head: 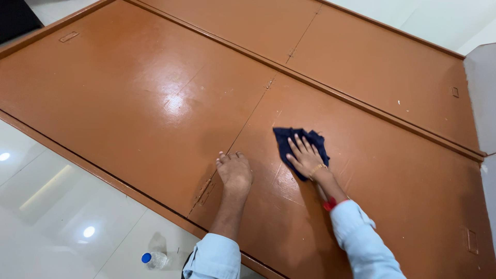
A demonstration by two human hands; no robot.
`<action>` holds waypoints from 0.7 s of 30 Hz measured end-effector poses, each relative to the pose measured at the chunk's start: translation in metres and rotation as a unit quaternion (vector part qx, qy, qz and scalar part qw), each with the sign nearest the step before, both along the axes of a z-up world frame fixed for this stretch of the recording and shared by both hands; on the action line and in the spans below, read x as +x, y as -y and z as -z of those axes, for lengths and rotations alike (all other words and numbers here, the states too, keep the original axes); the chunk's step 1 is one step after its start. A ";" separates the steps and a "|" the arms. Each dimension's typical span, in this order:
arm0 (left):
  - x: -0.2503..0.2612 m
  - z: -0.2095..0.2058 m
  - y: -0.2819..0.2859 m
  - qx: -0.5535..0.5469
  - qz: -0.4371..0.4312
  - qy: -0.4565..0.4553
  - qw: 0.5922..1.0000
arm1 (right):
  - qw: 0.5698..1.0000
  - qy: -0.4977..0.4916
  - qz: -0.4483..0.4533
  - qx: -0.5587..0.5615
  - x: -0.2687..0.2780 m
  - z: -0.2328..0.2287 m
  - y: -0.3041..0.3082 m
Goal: The person wipes the wooden surface of a bed frame using a dark cloth, handling a water bottle and pouring water onto the surface to aid in cleaning.
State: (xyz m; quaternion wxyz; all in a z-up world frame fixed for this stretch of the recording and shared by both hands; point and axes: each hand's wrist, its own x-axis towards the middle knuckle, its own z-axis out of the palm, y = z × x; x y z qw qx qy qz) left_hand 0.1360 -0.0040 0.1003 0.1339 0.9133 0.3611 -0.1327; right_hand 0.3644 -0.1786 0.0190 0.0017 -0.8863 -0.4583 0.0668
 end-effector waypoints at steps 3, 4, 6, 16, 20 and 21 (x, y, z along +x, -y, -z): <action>0.001 0.006 0.002 0.010 0.005 0.007 1.000 | 0.998 -0.006 0.028 0.047 0.018 0.005 -0.044; 0.001 0.009 0.003 0.006 0.002 0.009 1.000 | 0.999 0.008 0.033 0.038 0.018 0.007 -0.065; 0.005 0.017 0.003 -0.003 -0.001 0.016 1.000 | 0.999 0.025 0.031 0.028 0.009 0.008 -0.087; 0.008 0.012 0.009 -0.005 0.039 -0.010 0.999 | 0.998 -0.021 -0.047 0.027 -0.060 -0.011 0.057; 0.009 0.007 0.019 0.012 0.056 0.001 0.998 | 0.999 -0.034 0.013 -0.013 -0.058 -0.012 0.081; 0.010 0.009 0.024 0.019 0.061 0.011 0.998 | 0.999 -0.039 0.026 -0.022 -0.052 -0.010 0.079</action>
